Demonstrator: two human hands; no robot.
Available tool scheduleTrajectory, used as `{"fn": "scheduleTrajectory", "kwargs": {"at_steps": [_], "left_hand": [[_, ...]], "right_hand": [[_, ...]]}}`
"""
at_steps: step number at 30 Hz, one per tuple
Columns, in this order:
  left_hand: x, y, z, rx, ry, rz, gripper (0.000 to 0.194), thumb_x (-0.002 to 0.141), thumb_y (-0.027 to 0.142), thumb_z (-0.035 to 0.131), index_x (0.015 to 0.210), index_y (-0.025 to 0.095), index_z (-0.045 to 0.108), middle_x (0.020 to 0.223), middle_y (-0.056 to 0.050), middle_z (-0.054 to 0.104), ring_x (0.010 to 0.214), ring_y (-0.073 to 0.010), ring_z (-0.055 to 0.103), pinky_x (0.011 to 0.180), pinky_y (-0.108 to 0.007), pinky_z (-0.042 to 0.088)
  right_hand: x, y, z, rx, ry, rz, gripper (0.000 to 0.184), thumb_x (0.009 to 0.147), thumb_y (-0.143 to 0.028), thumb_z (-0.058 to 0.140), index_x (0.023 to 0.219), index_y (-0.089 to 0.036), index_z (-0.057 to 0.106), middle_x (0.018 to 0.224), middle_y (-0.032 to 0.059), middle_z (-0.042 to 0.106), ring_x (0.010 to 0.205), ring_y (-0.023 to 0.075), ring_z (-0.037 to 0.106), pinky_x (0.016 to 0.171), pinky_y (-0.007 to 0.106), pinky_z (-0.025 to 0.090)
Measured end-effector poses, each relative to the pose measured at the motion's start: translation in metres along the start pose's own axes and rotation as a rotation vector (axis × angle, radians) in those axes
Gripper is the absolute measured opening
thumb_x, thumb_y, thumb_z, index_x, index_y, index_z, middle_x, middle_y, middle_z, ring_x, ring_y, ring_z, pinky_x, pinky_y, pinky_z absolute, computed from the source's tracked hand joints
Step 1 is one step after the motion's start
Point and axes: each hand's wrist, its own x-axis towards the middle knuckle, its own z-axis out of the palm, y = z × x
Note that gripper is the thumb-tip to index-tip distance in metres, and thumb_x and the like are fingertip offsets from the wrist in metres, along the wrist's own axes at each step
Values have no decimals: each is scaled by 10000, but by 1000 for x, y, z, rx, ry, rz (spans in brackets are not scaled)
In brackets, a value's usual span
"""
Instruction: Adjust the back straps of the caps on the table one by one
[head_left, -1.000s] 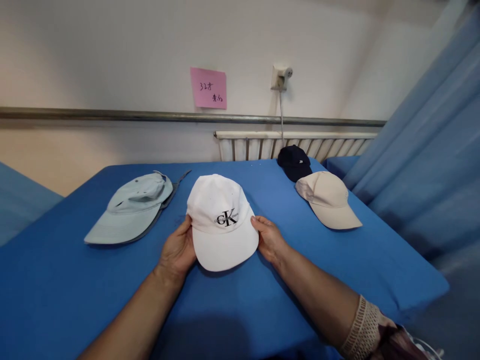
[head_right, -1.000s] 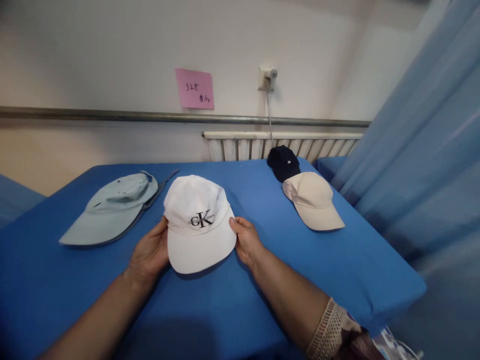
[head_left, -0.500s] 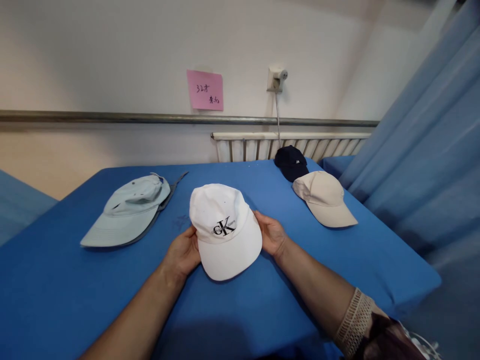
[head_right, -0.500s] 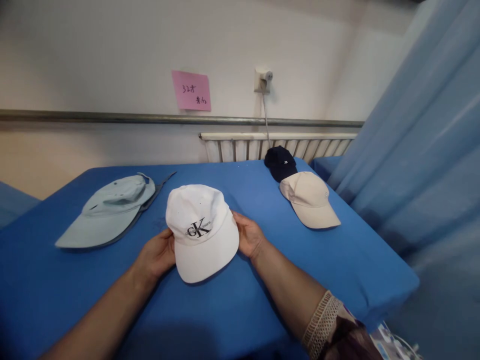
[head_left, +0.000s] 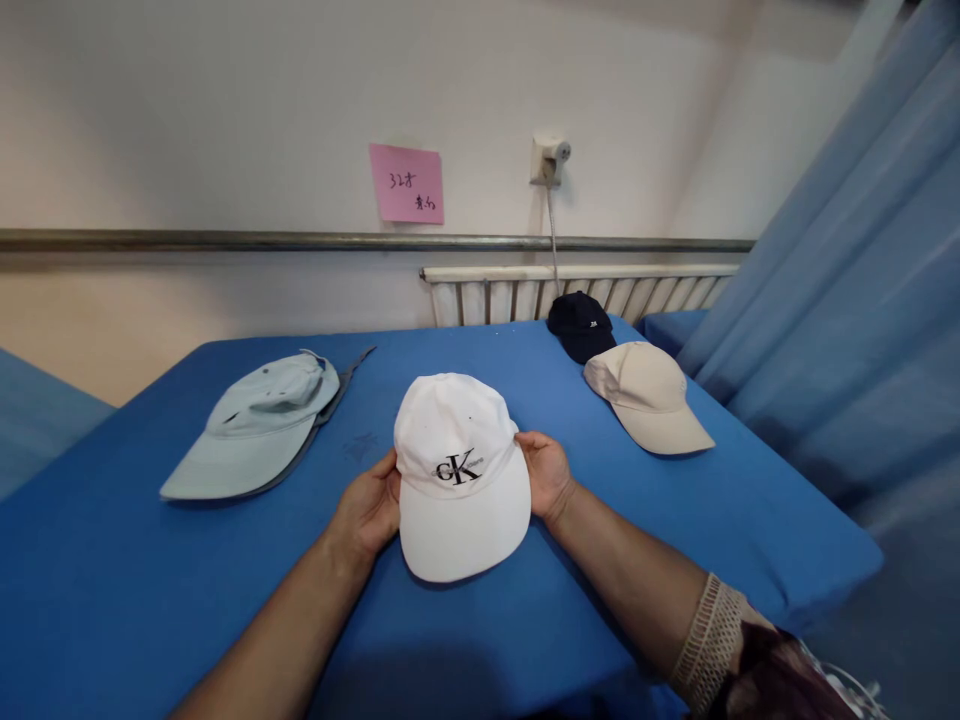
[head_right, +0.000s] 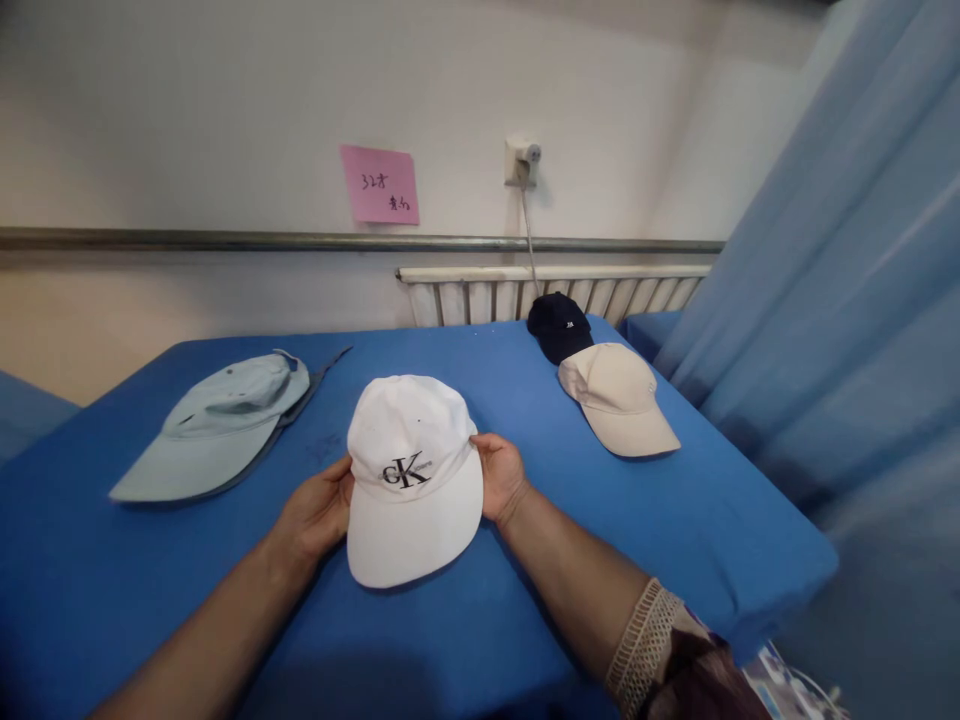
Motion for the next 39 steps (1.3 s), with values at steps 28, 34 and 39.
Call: {"fn": "scheduleTrajectory", "kwargs": {"at_steps": [28, 34, 39], "left_hand": [[-4, -9, 7, 413, 242, 270, 151, 920, 169, 563, 890, 99, 693, 934, -131, 732, 757, -174, 707, 710, -288, 587], [-3, -3, 5, 437, 275, 226, 76, 867, 114, 635, 893, 102, 705, 937, -119, 730, 781, -173, 704, 739, -289, 595], [-3, -1, 10, 415, 300, 176, 69, 852, 102, 650, 888, 96, 709, 939, -131, 728, 797, -188, 711, 746, -292, 603]], "right_hand": [[84, -91, -25, -97, 493, -558, 214, 775, -200, 760, 750, -197, 548, 552, -85, 547, 481, 56, 542, 443, 130, 443], [130, -131, -61, -46, 755, -573, 66, 921, -198, 612, 976, -176, 582, 769, -21, 634, 663, 92, 621, 576, 189, 517], [145, -135, -80, -60, 886, -506, 353, 941, -347, 593, 1240, -162, 564, 1236, 98, 590, 1033, 227, 623, 861, 436, 547]]}}
